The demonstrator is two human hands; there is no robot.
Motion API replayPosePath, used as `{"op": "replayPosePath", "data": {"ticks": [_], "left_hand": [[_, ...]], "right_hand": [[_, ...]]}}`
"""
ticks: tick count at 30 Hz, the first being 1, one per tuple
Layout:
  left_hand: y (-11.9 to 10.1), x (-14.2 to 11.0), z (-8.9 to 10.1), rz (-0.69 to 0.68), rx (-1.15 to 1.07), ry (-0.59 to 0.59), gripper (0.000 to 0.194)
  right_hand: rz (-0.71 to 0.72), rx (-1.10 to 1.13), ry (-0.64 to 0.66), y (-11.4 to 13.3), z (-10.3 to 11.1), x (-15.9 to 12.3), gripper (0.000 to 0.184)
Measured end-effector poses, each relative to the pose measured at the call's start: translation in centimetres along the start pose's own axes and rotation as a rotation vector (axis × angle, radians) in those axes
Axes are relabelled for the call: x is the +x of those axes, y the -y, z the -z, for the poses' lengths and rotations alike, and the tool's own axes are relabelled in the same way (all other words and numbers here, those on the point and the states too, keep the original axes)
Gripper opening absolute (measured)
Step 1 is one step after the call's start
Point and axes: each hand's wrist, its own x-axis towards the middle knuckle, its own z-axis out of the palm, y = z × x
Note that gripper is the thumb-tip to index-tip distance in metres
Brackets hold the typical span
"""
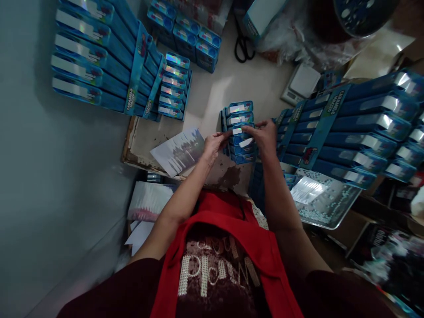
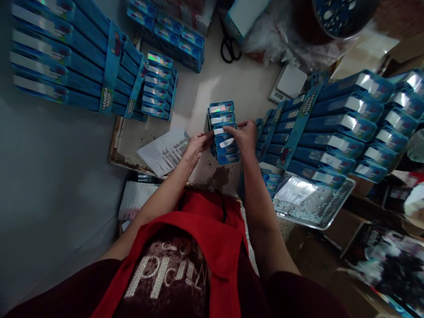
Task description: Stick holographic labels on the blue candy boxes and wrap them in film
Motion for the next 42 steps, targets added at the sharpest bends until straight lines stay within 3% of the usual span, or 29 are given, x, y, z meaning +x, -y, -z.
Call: {"op": "replayPosePath", "data": {"ticks": [2,4,5,7,11,13,16,20,22,26,30,37,42], "left_hand": [[0.2,-0.1,0.4,-0.111,0.065,-0.094,0.035],[0.1,-1.1,1.3,-0.307,0.148,-0.195,0.035],[-0.1,-2.0,1.7,-0.407,0.185,-0.207,0.036],[-0.7,-4.2,2.5,-0.527,0.233,-0.109,0.045],[-1.7,-8.4,2.3,-0.381,0.238,0.282,0.073],[-1.7,-9.4,1.7,-0.312,0.254,0.347,0.072],[-1.4,-9.4,1.3,-0.327,0.307,0.309,0.058],[-1.0,-8.6,2.3,-0.386,0.387,0.298,0.046],[-1.1,-8.3,2.9,-0.417,0.473,0.301,0.04],[-1.9,-7.7,3.0,-0.499,0.708,0.203,0.032],[-2.4,-7.1,2.6,-0.53,0.785,0.119,0.029],[-1.4,-5.4,2.8,-0.504,0.73,0.128,0.031],[0.0,-3.3,2.5,-0.334,0.508,0.183,0.039]], "right_hand": [[-0.075,0.062,0.004,0.9,0.6,-0.4,0.056],[-0.098,0.092,-0.03,2.3,1.5,-1.3,0.055],[-0.081,0.103,-0.046,2.9,1.8,-1.8,0.054],[-0.041,0.11,-0.066,4.0,2.3,-2.8,0.053],[0.055,0.086,-0.105,4.8,1.8,-4.0,0.053],[0.084,0.09,-0.106,5.0,1.3,-4.5,0.052],[0.053,0.143,-0.033,5.1,1.4,-5.3,0.052],[-0.037,0.303,0.255,4.0,2.9,-5.9,0.064],[-0.077,0.356,0.335,3.1,3.5,-5.9,0.066],[-0.046,0.264,0.177,2.2,3.3,-5.5,0.055],[0.055,0.09,0.054,2.6,2.3,-5.0,0.045],[0.087,-0.051,0.035,2.9,1.4,-4.6,0.04],[0.098,-0.094,-0.025,3.4,1.3,-5.3,0.04]]}}
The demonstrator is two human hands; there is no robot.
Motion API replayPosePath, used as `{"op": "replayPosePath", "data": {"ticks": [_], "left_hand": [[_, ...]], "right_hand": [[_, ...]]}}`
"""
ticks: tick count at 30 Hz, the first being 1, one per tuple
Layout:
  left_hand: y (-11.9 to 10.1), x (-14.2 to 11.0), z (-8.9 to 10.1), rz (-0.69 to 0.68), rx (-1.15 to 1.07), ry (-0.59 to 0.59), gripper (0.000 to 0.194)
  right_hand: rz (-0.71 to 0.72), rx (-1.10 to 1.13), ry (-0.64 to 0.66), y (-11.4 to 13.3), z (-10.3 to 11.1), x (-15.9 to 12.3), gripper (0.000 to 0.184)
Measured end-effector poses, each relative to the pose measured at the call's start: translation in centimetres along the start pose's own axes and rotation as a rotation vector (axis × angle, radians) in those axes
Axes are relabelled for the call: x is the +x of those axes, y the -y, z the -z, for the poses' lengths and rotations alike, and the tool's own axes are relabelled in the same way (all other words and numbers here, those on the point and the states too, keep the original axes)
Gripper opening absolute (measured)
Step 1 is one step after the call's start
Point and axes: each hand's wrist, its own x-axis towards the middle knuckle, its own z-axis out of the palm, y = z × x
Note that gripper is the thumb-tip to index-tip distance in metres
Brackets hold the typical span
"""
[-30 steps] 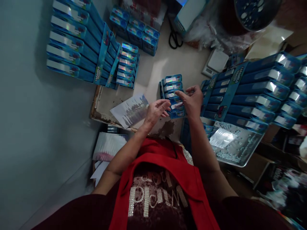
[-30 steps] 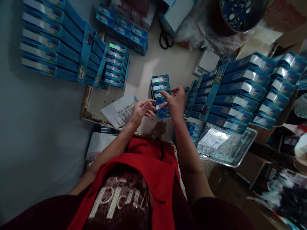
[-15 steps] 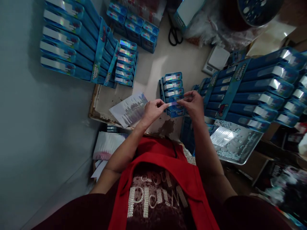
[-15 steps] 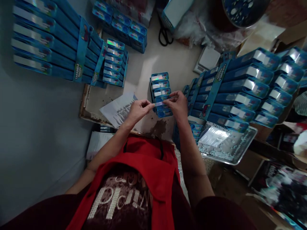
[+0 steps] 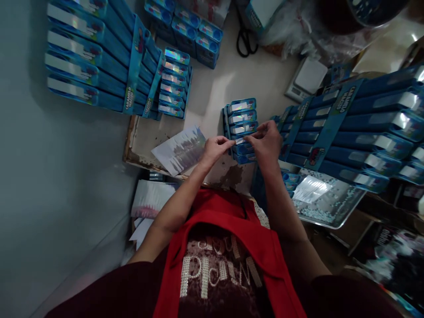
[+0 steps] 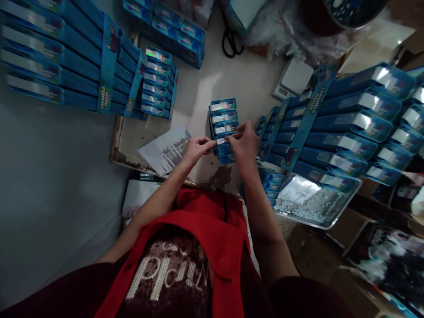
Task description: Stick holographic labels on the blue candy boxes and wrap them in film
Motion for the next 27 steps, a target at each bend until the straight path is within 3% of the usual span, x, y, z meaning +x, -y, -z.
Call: {"op": "replayPosePath", "data": {"ticks": [5,10,13,14,16,18,20,21,23,25,27], "left_hand": [[1.7,1.3,-0.5,0.09,-0.181,0.023,0.046],[3.3,1.9,-2.4,0.037,-0.214,-0.048,0.038],[4.1,1.9,-1.3,-0.008,-0.077,-0.107,0.025],[4.3,1.8,0.1,-0.025,0.019,-0.159,0.022],[4.7,1.3,4.8,-0.056,0.28,-0.333,0.021],[5.4,0.7,10.8,-0.042,0.577,-0.53,0.031],[6.3,0.2,16.8,0.087,0.777,-0.592,0.047],[6.8,0.1,19.2,0.159,0.826,-0.555,0.049],[7.7,0.0,22.5,0.247,0.825,-0.406,0.036],[8.1,-0.1,23.6,0.229,0.748,-0.295,0.016],[8.1,-0.4,23.4,0.143,0.664,-0.268,0.008]], "right_hand": [[0.001,-0.078,-0.082,-1.5,0.6,0.7,0.049],[-0.218,0.135,0.127,-3.9,0.1,2.5,0.057],[-0.28,0.263,0.207,-4.0,0.6,2.4,0.055],[-0.267,0.26,0.193,-3.8,1.1,2.1,0.051],[-0.148,0.166,0.064,-2.7,2.2,0.8,0.04],[0.055,0.035,-0.141,-0.9,2.9,-1.1,0.03],[0.256,-0.025,-0.231,1.3,2.0,-3.4,0.02],[0.346,-0.019,-0.192,2.3,0.8,-4.5,0.014],[0.5,-0.002,0.02,3.9,-3.2,-6.4,0.013],[0.608,-0.025,0.233,4.8,-8.6,-7.4,0.02],[0.651,-0.083,0.387,5.2,-14.2,-7.4,0.03]]}}
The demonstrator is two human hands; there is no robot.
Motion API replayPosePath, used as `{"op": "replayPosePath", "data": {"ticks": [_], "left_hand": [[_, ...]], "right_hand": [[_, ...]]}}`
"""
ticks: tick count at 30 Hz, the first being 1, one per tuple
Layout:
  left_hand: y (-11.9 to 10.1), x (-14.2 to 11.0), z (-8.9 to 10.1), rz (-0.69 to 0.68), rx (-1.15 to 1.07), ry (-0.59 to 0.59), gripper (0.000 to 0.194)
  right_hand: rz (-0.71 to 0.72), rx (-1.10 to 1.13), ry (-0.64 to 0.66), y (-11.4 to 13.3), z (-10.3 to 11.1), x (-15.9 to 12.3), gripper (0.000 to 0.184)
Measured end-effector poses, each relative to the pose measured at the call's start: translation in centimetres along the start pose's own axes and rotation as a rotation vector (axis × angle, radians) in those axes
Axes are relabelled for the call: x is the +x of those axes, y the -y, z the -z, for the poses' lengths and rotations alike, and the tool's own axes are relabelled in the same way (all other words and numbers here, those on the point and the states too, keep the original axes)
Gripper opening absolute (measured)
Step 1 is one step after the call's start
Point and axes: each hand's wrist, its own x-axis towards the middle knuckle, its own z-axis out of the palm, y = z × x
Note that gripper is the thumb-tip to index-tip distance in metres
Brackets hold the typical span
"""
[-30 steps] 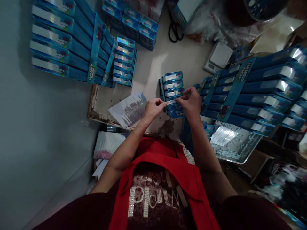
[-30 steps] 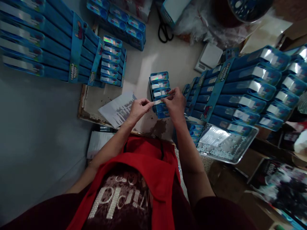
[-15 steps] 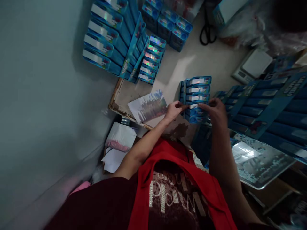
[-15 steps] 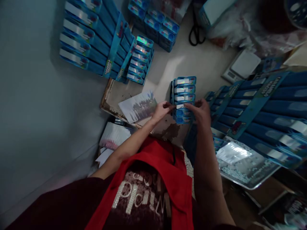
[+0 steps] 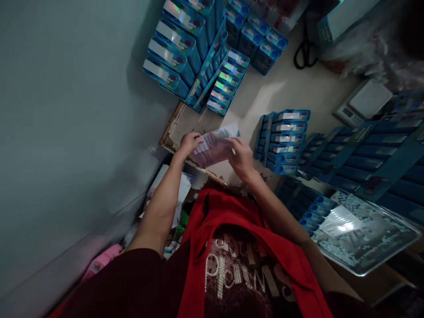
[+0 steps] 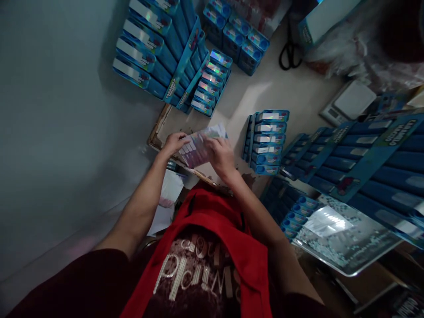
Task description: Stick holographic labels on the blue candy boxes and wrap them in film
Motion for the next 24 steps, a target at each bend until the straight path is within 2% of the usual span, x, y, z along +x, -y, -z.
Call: {"op": "replayPosePath", "data": {"ticks": [3,5,7,12,15,20,24], "left_hand": [[-0.7,-1.3,-0.3,-0.103,-0.111,-0.01,0.013],[-0.8,-2.1,-0.3,-0.151,-0.171,0.004,0.016],[-0.6,-2.6,-0.2,-0.164,-0.233,0.021,0.018],[0.4,-3.2,-0.4,-0.01,-0.497,0.126,0.016],[0.6,-3.5,-0.7,0.06,-0.582,0.182,0.014],[0.7,-4.1,-0.5,0.139,-0.584,0.218,0.014],[0.6,-4.1,-0.3,0.099,-0.452,0.199,0.012]], "right_hand": [[0.078,-0.104,0.169,-0.6,-5.8,3.1,0.042],[0.14,-0.159,0.264,-1.0,-7.8,4.3,0.046],[0.181,-0.192,0.325,-1.2,-8.7,4.7,0.048],[0.232,-0.223,0.389,-1.4,-8.9,3.2,0.055],[0.239,-0.241,0.443,-1.6,-8.8,2.0,0.059],[0.275,-0.231,0.48,-2.1,-8.4,0.4,0.056],[0.253,-0.238,0.462,-2.2,-8.0,-0.3,0.045]]}}
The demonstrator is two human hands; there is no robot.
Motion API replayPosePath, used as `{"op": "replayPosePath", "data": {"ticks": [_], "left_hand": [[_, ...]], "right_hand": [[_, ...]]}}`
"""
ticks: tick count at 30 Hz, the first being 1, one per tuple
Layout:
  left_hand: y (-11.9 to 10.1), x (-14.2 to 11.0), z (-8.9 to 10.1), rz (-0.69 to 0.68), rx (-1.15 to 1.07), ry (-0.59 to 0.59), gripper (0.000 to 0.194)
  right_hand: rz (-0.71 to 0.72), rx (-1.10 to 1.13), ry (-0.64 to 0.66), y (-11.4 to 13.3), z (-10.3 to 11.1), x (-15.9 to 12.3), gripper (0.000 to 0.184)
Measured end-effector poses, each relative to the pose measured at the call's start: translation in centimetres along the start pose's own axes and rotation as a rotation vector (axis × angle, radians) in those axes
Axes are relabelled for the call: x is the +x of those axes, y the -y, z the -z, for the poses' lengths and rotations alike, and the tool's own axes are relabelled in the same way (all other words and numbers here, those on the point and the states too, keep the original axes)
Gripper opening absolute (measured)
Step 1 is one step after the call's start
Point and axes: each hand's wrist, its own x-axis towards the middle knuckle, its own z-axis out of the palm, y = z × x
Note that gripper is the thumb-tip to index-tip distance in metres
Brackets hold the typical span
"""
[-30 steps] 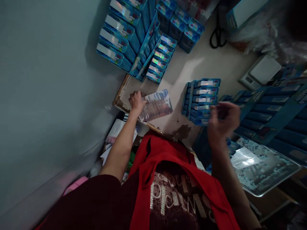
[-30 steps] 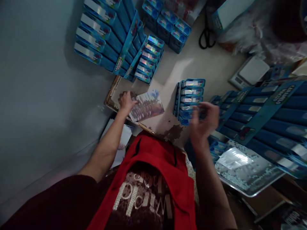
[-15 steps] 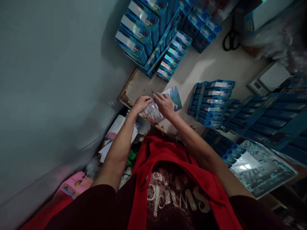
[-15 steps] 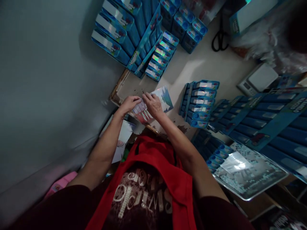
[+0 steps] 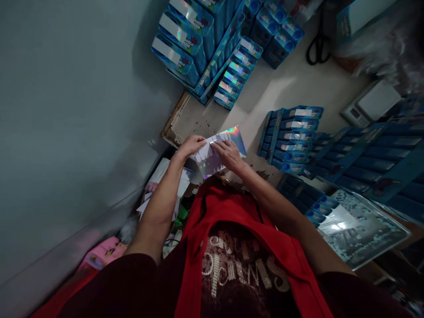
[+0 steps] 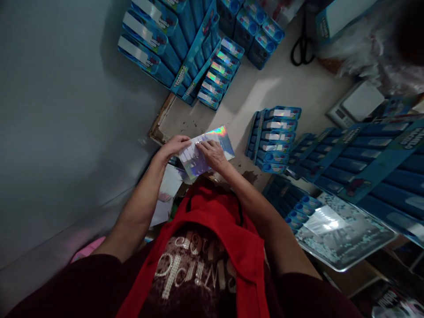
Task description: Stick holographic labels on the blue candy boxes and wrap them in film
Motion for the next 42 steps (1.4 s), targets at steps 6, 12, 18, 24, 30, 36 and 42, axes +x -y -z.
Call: {"op": "replayPosePath", "data": {"ticks": [6,12,18,24,30,36,42], "left_hand": [[-1.4,0.2,-0.5,-0.054,0.436,-0.133,0.019],[-3.6,-1.2,-3.7,-0.257,0.424,-0.512,0.03],[-5.5,-4.6,-12.0,-0.233,-0.496,0.15,0.083],[-7.3,-5.7,-16.6,-0.107,-0.566,0.363,0.07],[-8.3,-5.8,-18.1,-0.106,-0.488,0.303,0.059],[-10.3,-5.9,-19.5,-0.082,-0.504,0.274,0.062],[-12.9,-5.0,-20.4,-0.144,-0.438,0.214,0.057]], "right_hand": [[-0.151,0.0,-0.103,1.3,1.8,-1.8,0.029],[-0.447,0.344,-0.32,3.4,6.2,-8.6,0.016],[-0.78,0.918,-0.578,3.0,11.4,-14.7,0.026],[-0.911,1.083,-0.607,0.4,13.0,-17.0,0.033],[-0.901,0.973,-0.643,-0.9,13.5,-17.7,0.028],[-0.937,0.755,-0.736,-2.6,14.3,-18.0,0.028],[-0.962,0.478,-0.758,-5.4,14.1,-17.6,0.025]]}}
